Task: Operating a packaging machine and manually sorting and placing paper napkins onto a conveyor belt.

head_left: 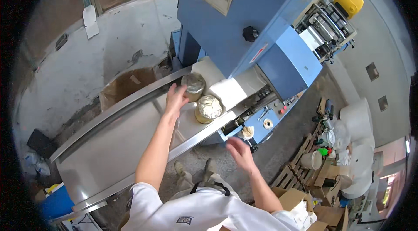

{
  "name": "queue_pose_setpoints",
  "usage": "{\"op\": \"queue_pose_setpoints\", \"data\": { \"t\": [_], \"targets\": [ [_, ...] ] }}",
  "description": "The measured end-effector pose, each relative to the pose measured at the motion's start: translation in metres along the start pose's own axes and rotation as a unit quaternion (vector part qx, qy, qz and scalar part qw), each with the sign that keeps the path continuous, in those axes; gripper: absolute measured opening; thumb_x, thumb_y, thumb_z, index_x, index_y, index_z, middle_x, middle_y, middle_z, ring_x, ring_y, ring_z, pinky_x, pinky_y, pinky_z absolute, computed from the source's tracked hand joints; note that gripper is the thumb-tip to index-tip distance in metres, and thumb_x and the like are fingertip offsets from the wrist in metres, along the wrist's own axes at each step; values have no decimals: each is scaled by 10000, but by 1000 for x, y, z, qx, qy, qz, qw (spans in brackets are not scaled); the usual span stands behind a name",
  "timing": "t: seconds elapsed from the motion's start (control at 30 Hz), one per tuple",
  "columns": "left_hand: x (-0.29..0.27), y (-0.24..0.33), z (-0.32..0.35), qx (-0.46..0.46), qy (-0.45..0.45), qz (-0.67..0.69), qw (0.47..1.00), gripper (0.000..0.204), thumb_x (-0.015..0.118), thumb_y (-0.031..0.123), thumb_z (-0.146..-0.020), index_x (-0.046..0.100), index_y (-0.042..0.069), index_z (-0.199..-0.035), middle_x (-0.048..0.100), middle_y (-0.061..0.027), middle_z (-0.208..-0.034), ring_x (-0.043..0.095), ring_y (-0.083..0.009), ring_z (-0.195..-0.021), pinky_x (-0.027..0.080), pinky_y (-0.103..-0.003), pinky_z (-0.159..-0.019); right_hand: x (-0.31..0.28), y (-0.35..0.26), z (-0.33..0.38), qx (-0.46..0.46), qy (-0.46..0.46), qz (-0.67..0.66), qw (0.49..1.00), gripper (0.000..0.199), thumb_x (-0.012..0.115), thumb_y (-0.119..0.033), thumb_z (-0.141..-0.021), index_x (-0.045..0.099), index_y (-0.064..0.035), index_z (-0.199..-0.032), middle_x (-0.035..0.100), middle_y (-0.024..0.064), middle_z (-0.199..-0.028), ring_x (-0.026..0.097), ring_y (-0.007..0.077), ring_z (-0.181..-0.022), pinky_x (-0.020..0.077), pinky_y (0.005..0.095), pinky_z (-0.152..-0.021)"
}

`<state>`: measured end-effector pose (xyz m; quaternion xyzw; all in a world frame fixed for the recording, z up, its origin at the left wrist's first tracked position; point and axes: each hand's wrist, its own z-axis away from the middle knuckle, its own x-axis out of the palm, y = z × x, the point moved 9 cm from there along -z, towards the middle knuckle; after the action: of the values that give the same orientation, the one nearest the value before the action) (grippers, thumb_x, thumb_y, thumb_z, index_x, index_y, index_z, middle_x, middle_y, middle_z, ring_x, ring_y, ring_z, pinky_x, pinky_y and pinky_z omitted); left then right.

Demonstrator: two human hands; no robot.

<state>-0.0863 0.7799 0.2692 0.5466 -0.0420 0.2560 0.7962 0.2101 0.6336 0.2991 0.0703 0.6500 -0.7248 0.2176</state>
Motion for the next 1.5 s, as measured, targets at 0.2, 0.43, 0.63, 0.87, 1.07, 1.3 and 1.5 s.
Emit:
{"op": "queue_pose_setpoints", "data": {
  "t": [0.2,0.43,0.63,0.87,1.07,1.3,1.5],
  "targets": [
    [-38,-6,46,37,6,-69,997,711,640,338,-898,306,8,-1432,504,-180,-1304,568,-260,-1129,488,-368,-915,53,-149,-93,-367,-54,321,871,621,757,-144,-706,508,-30,-1263,506,223,-1261,478,396,-1192,412,446,-1005],
    [-91,-36,110,27,76,-4,997,517,596,267,-944,415,21,-1361,587,-130,-1138,619,-196,-958,531,-310,-798,69,-120,-133,-359,-124,454,806,884,829,-261,-584,435,-93,-1357,472,265,-1250,478,426,-1164,414,462,-996],
    [-92,-47,113,43,137,-24,989,523,572,348,-956,429,-6,-1314,594,-160,-1172,634,-231,-1004,536,-343,-817,48,-136,-114,-390,-128,394,823,862,821,-243,-586,438,-135,-1351,484,241,-1181,506,413,-1096,446,461,-940],
    [43,-32,92,41,96,-196,975,667,544,522,-927,487,-47,-1270,600,-173,-1140,591,-236,-996,500,-350,-818,-81,-121,-59,-277,-87,-3,957,885,835,-306,-661,399,-6,-1370,490,210,-1266,517,338,-1170,415,398,-1010],
    [157,-24,35,183,66,-417,888,787,613,554,-843,460,-111,-1233,603,-307,-1160,584,-397,-1128,442,-426,-962,-139,30,-22,3,-70,-351,934,792,746,-156,-733,363,0,-1408,515,161,-1271,528,234,-1168,416,346,-1003],
    [192,-26,31,136,134,-532,825,785,664,441,-792,402,-191,-1176,601,-372,-1063,609,-445,-1038,471,-433,-924,-178,129,16,85,30,-327,941,740,739,-132,-733,386,23,-1365,560,153,-1208,578,228,-1086,481,338,-914],
    [185,-24,26,128,150,-512,836,665,658,315,-752,454,-161,-1169,616,-338,-1079,613,-433,-1041,473,-433,-919,-166,135,9,93,-10,-321,943,820,798,-191,-711,373,52,-1370,540,189,-1253,548,255,-1137,426,362,-988]
  ]
}}
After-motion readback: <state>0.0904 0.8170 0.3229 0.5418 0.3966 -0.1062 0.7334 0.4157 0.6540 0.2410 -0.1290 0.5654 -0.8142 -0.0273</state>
